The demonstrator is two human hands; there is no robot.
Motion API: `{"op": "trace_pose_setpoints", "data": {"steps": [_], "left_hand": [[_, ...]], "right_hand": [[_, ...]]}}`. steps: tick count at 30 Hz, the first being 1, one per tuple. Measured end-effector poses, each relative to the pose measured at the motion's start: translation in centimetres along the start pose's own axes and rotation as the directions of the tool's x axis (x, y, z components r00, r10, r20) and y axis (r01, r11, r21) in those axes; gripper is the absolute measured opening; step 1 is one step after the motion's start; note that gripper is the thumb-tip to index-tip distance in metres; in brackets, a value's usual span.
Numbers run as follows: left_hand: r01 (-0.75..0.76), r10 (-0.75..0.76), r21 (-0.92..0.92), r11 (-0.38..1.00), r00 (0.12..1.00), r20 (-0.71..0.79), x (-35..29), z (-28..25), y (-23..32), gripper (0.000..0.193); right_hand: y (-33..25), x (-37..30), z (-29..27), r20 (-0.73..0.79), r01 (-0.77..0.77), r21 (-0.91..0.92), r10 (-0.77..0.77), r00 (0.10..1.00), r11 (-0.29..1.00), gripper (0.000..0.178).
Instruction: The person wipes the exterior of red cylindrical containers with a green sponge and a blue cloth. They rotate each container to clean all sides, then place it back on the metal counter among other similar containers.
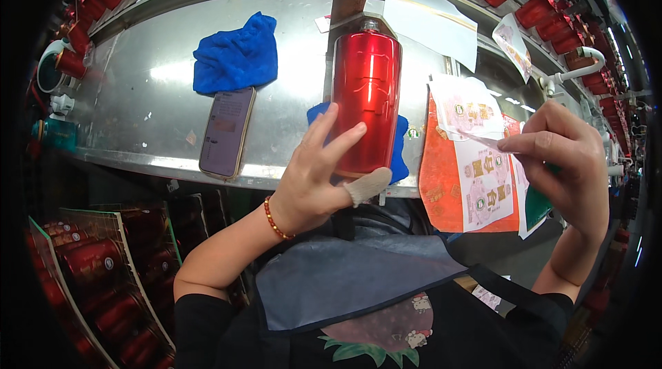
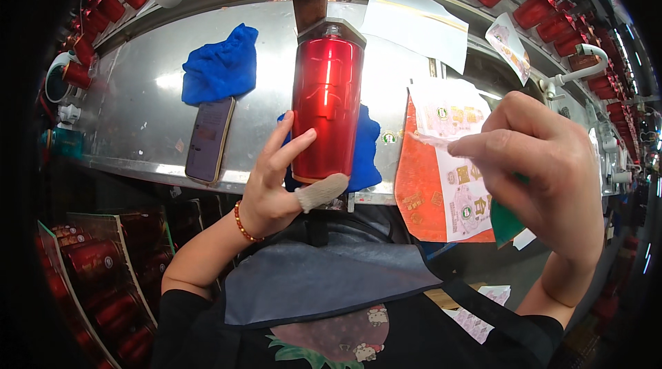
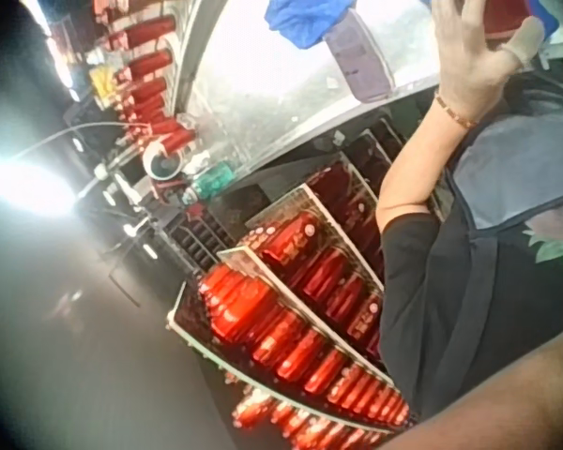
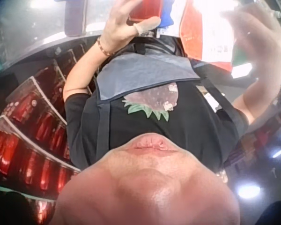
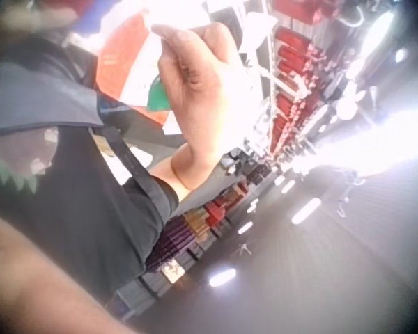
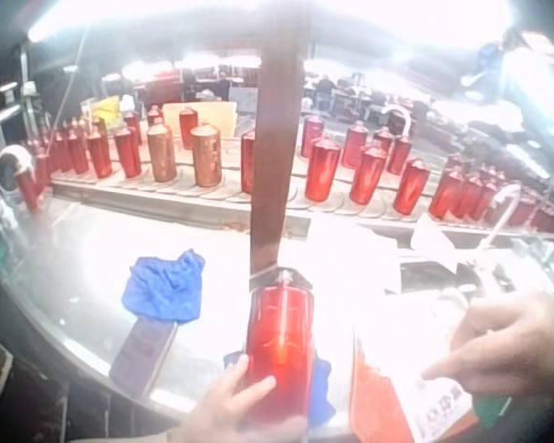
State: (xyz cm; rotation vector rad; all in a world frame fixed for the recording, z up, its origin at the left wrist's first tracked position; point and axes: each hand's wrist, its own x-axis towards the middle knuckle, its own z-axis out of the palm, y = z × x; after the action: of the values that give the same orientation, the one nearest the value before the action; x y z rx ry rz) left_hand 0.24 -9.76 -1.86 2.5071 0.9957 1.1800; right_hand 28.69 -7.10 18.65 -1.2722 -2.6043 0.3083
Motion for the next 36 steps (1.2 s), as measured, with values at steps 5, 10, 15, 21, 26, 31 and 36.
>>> {"op": "trace_pose_setpoints", "data": {"steps": [5,10,15,21,26,31,36], "left_hand": [[-0.022,0.022,0.001,1.000,1.000,0.010,1.1,0.4,0.7,0.040],[0.071,-0.102,-0.216,0.974,0.986,-0.132,-2.2,1.7,-1.4,0.044],[0.075,-0.074,0.150,0.986,0.997,-0.014,-1.5,0.8,0.4,0.046],[0.018,-0.029,0.146,0.989,0.997,0.074,0.9,0.2,0.7,0.040],[0.321,-0.354,-0.468,0.823,0.935,0.018,-1.8,1.9,0.2,0.067],[0.272,-0.274,-0.140,0.952,0.962,0.008,0.7,0.4,-1.0,0.107],[0.290,-0.282,-0.296,0.910,0.957,0.069,0.9,0.5,-1.7,0.116]], "right_hand": [[-0.8,0.6,-0.1,0.044,-0.011,-0.023,0.012,0.999,1.000,0.031],[-0.3,-0.4,-0.4,-0.016,-0.070,0.028,0.071,0.997,0.997,0.029],[1.1,-0.5,0.6,-0.031,-0.082,0.060,0.084,0.996,0.995,0.028],[0.9,-0.1,0.9,0.026,-0.032,0.100,0.029,0.999,0.994,0.028],[-0.9,0.9,0.7,0.058,0.009,0.137,-0.017,0.998,0.990,0.030],[-1.2,2.3,1.2,0.105,0.092,0.264,-0.124,0.987,0.960,0.028],[-1.5,4.4,2.1,0.152,0.122,0.444,-0.208,0.966,0.888,0.027]]}}
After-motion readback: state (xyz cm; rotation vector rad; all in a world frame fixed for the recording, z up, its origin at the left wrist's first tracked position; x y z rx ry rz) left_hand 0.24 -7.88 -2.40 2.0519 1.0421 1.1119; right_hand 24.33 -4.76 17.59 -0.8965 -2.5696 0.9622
